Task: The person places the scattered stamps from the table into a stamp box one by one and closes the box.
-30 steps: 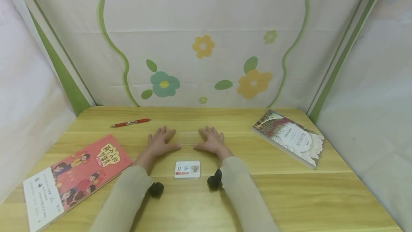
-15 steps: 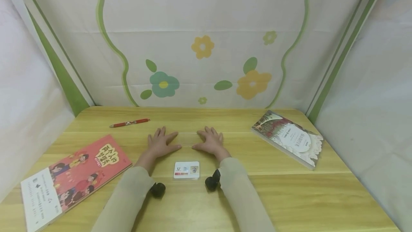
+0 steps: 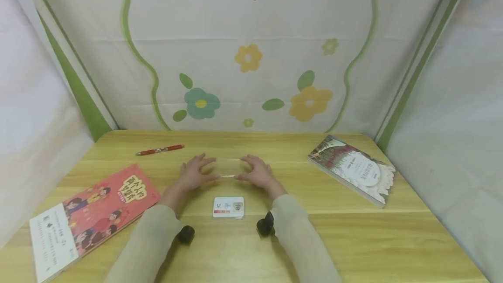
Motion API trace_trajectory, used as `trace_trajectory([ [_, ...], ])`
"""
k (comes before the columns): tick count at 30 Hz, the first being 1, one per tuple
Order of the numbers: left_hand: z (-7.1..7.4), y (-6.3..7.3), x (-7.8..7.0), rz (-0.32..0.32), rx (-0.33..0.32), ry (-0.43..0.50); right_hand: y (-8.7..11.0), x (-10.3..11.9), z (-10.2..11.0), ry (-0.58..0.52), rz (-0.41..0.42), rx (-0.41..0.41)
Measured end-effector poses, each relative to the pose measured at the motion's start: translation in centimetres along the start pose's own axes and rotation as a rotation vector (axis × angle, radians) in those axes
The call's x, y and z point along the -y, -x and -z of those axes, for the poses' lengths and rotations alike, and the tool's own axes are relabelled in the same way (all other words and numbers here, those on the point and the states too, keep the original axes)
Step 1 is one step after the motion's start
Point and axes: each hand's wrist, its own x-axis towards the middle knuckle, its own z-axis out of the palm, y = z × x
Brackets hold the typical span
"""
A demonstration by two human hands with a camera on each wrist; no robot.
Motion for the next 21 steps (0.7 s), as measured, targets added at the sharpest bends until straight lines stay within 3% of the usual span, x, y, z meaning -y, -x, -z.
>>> trace_trajectory([
  [5,1.1,1.0,-1.1,-0.046,-0.030,0.039,1.3,1.1,0.9,-0.100,0.046,-0.015],
  [10,1.7,2.9,-2.1,-0.090,-0.071,0.088,3.3,2.6,1.6,-0.128,0.113,-0.022],
  [17,0.7,5.6,-2.2,-0.162,-0.151,0.082,5.6,2.9,0.9,-0.115,0.123,-0.035],
  [21,0.0,6.7,-2.0,-0.159,-0.162,0.126,6.7,3.0,0.4,-0.105,0.136,-0.042],
])
